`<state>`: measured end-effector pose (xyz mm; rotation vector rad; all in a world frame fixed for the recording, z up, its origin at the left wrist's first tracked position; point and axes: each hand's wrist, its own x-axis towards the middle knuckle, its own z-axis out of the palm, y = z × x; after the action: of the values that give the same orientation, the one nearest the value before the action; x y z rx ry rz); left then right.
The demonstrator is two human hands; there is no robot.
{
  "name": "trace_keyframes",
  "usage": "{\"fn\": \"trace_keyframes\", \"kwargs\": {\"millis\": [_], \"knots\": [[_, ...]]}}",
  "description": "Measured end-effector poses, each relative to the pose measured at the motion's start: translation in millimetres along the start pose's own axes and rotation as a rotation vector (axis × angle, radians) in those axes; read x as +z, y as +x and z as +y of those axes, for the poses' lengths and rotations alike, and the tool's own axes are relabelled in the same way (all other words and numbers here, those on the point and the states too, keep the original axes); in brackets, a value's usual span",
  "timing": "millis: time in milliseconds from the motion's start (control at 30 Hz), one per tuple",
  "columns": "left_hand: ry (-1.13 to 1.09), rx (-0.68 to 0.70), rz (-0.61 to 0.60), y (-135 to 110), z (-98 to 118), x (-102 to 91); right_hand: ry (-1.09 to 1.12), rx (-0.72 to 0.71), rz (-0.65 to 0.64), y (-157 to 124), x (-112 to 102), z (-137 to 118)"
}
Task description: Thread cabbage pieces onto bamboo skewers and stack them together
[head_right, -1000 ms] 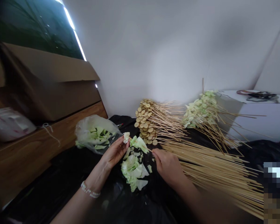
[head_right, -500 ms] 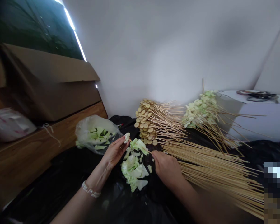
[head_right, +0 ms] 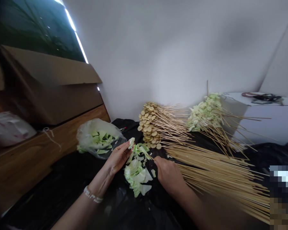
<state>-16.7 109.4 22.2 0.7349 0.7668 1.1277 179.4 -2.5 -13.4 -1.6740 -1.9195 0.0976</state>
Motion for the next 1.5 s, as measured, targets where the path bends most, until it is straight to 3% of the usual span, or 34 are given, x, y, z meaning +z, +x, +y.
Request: {"fn": "trace_keyframes", "kwargs": {"millis": [333, 600, 800, 1100, 1267, 1500], "knots": [[0.033, 0.003, 0.005, -1.9, -4.0, -0.3, -0.089, -0.036, 0.082, -3.0, 0.8, 1.1], [0.058, 0.002, -0.012, -2.8, -3.2, -0.5, 0.072, -0.018, -0.021, 1.4, 0.9, 1.2], [0.093, -0.022, -0.035, -5.1, -8.0, 2.1, 0.074, -0.051, 0.089, -0.3, 0.8, -1.2], [0.125, 0.026, -0.108, -10.0, -5.6, 3.9, 0.059, -0.041, 0.126, 1.7, 3.4, 1.5], [0.152, 0.083, -0.038, -10.3, -5.4, 6.3, 0.027, -0.058, 0.161, 3.8, -1.6, 4.5], [0.009, 0.22, 0.095, 3.7, 1.9, -5.1, -0.014, -0.044, 0.211, 6.1, -12.4, 8.0]]}}
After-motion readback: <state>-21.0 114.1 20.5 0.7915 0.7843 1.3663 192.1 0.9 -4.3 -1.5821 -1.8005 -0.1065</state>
